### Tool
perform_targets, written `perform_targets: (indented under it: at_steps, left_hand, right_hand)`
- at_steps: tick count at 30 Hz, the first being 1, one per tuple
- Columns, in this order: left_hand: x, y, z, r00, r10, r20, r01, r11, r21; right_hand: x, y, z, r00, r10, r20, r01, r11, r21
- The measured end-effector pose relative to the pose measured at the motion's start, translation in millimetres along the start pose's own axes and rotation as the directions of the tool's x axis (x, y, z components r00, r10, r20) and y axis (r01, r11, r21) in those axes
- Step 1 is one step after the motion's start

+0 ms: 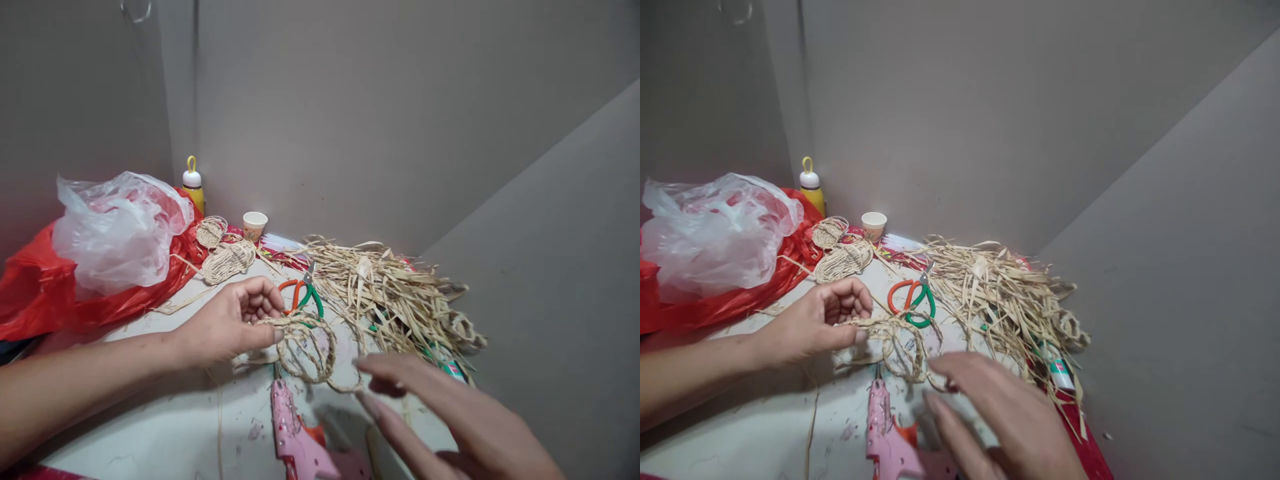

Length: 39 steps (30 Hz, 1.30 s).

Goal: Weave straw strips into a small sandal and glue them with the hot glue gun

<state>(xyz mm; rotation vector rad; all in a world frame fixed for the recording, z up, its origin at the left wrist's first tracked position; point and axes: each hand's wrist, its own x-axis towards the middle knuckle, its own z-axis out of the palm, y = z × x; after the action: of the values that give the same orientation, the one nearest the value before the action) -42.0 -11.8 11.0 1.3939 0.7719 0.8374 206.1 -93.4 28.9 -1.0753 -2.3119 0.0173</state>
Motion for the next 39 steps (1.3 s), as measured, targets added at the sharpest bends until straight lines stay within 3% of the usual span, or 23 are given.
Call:
perform_targets:
  at_steps: [2,5,8,13,16,25,32,39]
  left_hand:
    - [-2,2,2.2,1.000,-0.022,0.020,0.022,1.000,-0.009]
    - [-5,4,4.7,0.997,-0.054,0.046,0.056,0.998,-0.031]
    - [-6,3,5.9,0.996,-0.064,0.062,0.068,0.995,-0.070]
    - [-7,-2,8.2,0.995,-0.058,0.086,0.068,0.990,-0.123]
    - [-8,-2,9.7,0.993,-0.070,0.090,0.082,0.987,-0.139]
    - [-8,-2,12.2,0.992,-0.107,0.072,0.117,0.981,-0.154]
    - [-8,-2,15.7,0.991,-0.120,0.064,0.128,0.982,-0.142]
    - [-8,-5,18.5,0.993,-0.113,0.044,0.117,0.989,-0.086]
  right_hand:
    - [9,1,4,0.987,0.088,-0.132,-0.089,0.996,0.004]
    - [23,2,20,0.980,0.179,-0.088,-0.164,0.973,0.160]
    - [32,1,32,0.986,0.156,-0.063,-0.132,0.951,0.279]
    - [34,-5,39,0.983,0.115,-0.142,-0.061,0.940,0.335]
    - [34,-6,42,0.974,0.136,-0.182,-0.072,0.945,0.319]
    - [34,-5,47,0.985,-0.033,-0.169,0.054,0.991,0.120]
    - [33,-7,48,0.995,-0.073,-0.073,0.075,0.997,0.030]
    - [32,-7,55,0.995,-0.078,-0.060,0.078,0.997,-0.008]
